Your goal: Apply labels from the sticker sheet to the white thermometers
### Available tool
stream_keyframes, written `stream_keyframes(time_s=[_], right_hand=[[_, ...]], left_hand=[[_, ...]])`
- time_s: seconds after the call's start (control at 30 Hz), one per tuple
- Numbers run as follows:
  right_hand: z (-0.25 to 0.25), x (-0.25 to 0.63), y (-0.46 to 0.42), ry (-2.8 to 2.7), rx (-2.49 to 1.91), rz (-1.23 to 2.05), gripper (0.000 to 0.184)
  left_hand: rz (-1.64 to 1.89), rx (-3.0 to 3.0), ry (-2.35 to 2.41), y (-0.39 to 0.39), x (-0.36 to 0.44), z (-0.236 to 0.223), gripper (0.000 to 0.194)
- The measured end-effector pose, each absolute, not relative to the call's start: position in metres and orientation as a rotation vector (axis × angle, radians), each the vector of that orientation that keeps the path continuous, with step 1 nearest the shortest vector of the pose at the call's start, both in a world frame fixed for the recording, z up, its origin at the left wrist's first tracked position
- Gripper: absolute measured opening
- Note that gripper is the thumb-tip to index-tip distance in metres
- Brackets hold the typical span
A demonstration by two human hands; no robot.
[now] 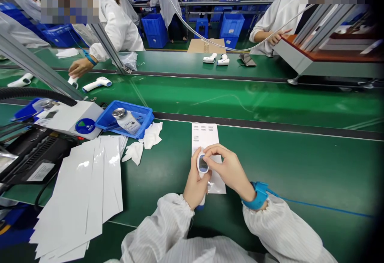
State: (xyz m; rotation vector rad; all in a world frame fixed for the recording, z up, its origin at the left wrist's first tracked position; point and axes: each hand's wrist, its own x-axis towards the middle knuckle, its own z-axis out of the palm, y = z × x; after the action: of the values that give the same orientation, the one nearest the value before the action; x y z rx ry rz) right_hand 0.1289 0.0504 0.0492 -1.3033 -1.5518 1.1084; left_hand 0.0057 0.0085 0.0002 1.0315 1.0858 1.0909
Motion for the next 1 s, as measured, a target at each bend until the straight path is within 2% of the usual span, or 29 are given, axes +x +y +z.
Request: stream_keyframes(time_s=[0.5,0.7,1.0], right_hand=[[0.051,0.128,0.052,-1.554,-1.319,1.105,0.005],[0.051,0.128,0.052,-1.560,-1.316,1.100,0.007],[0.049,0.128,0.054,-1.549,-1.323,1.113,0.006]], left_hand=[[1.083,1.018,1.056,0.008,0.002,0.007,0.072],[0.929,0.850,0.985,0.007,-0.003,0.013,0.082],[0.932,0.750,1.076,0.008,0.001,0.016,0.068]])
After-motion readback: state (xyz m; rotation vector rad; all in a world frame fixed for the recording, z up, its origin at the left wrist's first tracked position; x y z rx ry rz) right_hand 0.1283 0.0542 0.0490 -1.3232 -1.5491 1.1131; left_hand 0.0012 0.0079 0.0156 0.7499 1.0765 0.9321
